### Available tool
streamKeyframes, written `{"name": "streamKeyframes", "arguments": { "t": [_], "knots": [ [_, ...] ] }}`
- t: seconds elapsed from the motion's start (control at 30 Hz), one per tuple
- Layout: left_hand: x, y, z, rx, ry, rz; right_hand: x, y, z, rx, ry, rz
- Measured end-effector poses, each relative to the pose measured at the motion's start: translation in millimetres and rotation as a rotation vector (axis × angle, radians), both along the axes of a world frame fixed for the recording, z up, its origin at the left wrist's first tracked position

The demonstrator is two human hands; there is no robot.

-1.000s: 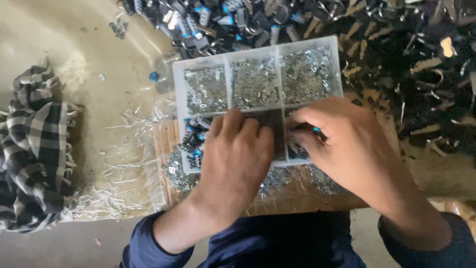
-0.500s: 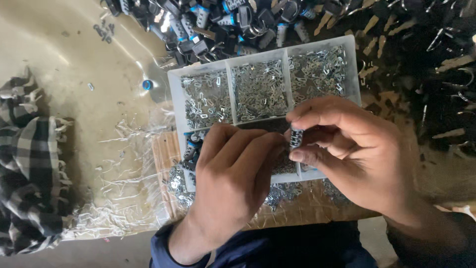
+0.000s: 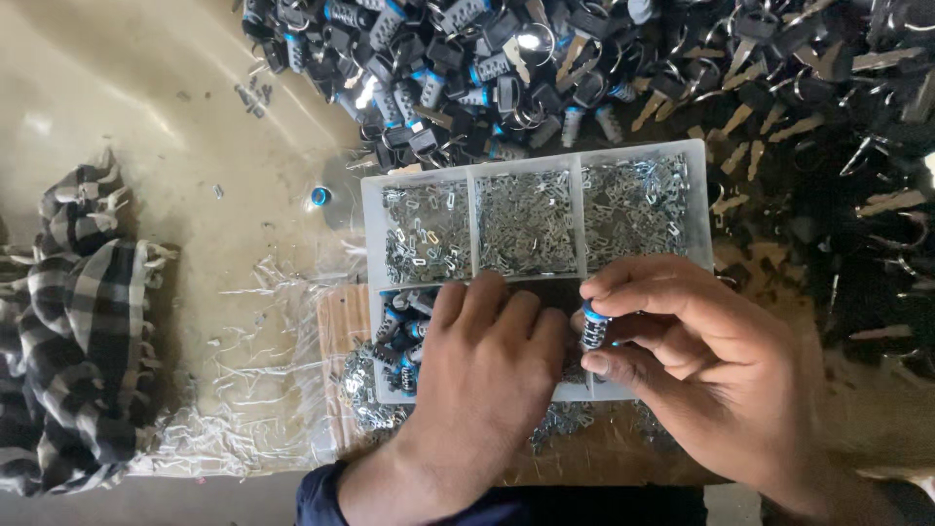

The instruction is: The person sits at a workbench and assembles a small cylindrical metal component with a blue cap. They repeatedly pick small metal clips from a compartment box and press them one at a time into slots around the cylinder, building the part up clip by clip.

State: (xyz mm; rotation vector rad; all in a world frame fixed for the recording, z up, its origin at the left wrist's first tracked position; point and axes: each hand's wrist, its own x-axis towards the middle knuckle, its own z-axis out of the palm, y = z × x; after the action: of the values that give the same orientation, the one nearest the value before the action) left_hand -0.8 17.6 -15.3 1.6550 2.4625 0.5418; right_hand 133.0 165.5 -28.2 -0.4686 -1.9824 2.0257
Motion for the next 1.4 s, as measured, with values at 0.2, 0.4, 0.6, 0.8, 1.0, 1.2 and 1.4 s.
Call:
{"name": "streamKeyframes", "arguments": {
  "t": [0.2,0.4,0.6,0.8,1.0,1.2,1.4],
  "knots": [
    [-2,-12,-5,0.204,-0.063,0.015,2,-2,-2,-0.006,0.033,0.004],
    [1,-6,-8,0.088,0.006,-0.040,1,-3,0,-0.040,0.046,0.022],
    [-3,-12,-4,0.267,-0.103,0.006,1,-3,0,-0.054,0.046,-0.003],
    [1,-7,-6,0.157,-0.052,-0.028,0,-2,0,-0.035,0.071,0.019],
    [0,-6,-6,0.196,-0.082,-0.035,-1,-1,1,-0.013,0.050,0.031],
    [0,-10,-7,0.301,-0.104,-0.010,-1,-1,0,0.007,0.044,0.025],
    [0,-13,-3,0.439,-0.208,0.041,0,-1,0,-0.010,0.063,0.008]
  ]
}}
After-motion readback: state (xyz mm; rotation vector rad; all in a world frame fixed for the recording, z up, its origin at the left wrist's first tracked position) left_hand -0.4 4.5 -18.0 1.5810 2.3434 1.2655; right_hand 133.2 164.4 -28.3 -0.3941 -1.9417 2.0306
